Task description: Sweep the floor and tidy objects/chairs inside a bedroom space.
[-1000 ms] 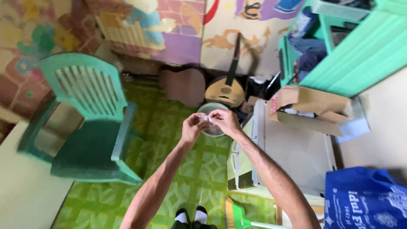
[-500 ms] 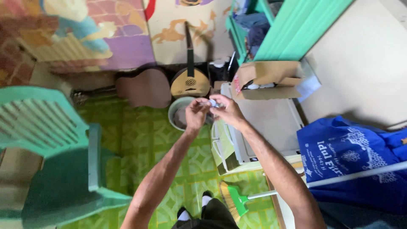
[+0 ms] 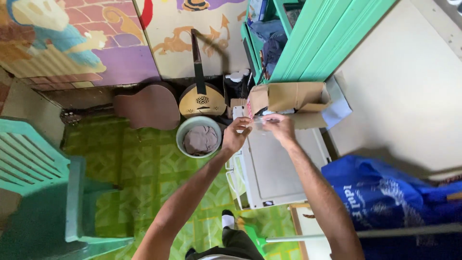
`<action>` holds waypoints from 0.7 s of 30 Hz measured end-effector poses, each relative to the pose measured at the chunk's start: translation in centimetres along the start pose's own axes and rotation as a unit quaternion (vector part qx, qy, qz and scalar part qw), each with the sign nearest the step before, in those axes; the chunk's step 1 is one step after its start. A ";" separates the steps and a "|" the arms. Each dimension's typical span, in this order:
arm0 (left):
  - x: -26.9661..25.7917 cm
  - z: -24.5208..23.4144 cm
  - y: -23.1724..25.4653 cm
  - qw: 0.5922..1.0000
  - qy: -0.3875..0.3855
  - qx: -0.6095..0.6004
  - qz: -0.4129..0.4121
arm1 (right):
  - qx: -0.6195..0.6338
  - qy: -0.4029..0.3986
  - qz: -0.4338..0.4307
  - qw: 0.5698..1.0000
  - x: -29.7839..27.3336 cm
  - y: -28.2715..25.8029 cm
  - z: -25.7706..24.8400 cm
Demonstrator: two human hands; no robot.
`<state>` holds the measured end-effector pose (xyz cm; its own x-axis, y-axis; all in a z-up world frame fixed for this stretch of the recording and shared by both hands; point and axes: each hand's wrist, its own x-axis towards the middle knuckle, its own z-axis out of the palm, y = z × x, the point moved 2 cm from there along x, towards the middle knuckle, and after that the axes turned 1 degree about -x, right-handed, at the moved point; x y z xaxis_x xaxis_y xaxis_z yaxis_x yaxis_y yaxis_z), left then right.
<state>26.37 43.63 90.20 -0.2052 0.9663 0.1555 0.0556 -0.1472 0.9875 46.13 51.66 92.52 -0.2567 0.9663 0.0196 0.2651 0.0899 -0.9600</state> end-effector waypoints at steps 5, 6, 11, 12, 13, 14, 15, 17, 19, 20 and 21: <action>3.3 2.3 -1.2 0.996 -0.025 0.085 -0.010 | -0.072 0.046 0.032 0.996 5.3 2.7 -4.2; 3.8 2.4 -1.3 0.992 -0.029 0.122 0.012 | -0.094 0.054 0.030 0.994 6.5 3.4 -4.6; 5.2 3.3 -2.5 0.992 -0.018 0.113 0.043 | -0.176 0.025 -0.035 0.984 12.8 8.6 -4.0; 5.7 3.3 -2.3 0.991 -0.023 0.121 0.048 | -0.217 0.031 -0.062 0.974 14.0 8.8 -3.7; 6.0 3.2 -2.5 0.991 -0.016 0.123 0.045 | -0.216 0.024 -0.064 0.974 14.3 7.6 -3.2; 6.1 3.2 -2.6 0.985 -0.022 0.153 0.074 | -0.234 0.026 -0.102 0.967 14.4 6.2 -2.7; 6.2 3.2 -2.7 0.977 -0.028 0.184 0.103 | -0.251 0.027 -0.139 0.957 14.4 4.9 -2.1; 6.2 3.1 -2.2 0.978 -0.032 0.189 0.078 | -0.262 0.012 -0.179 0.948 14.5 4.0 -1.7; 6.3 3.0 -1.9 0.979 -0.038 0.195 0.055 | -0.271 0.001 -0.219 0.937 14.9 3.7 -1.4; 6.3 2.9 -1.8 0.978 -0.045 0.199 0.050 | -0.301 -0.004 -0.236 0.924 15.0 3.7 -1.3; 6.3 2.8 -1.6 0.977 -0.053 0.202 0.045 | -0.331 -0.009 -0.253 0.909 15.1 3.7 -1.2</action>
<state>27.75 50.52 89.54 -0.0811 0.9728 0.2172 0.4549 -0.1577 0.8765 44.33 66.86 89.55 -0.5148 0.7574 0.4018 0.6082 0.6529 -0.4515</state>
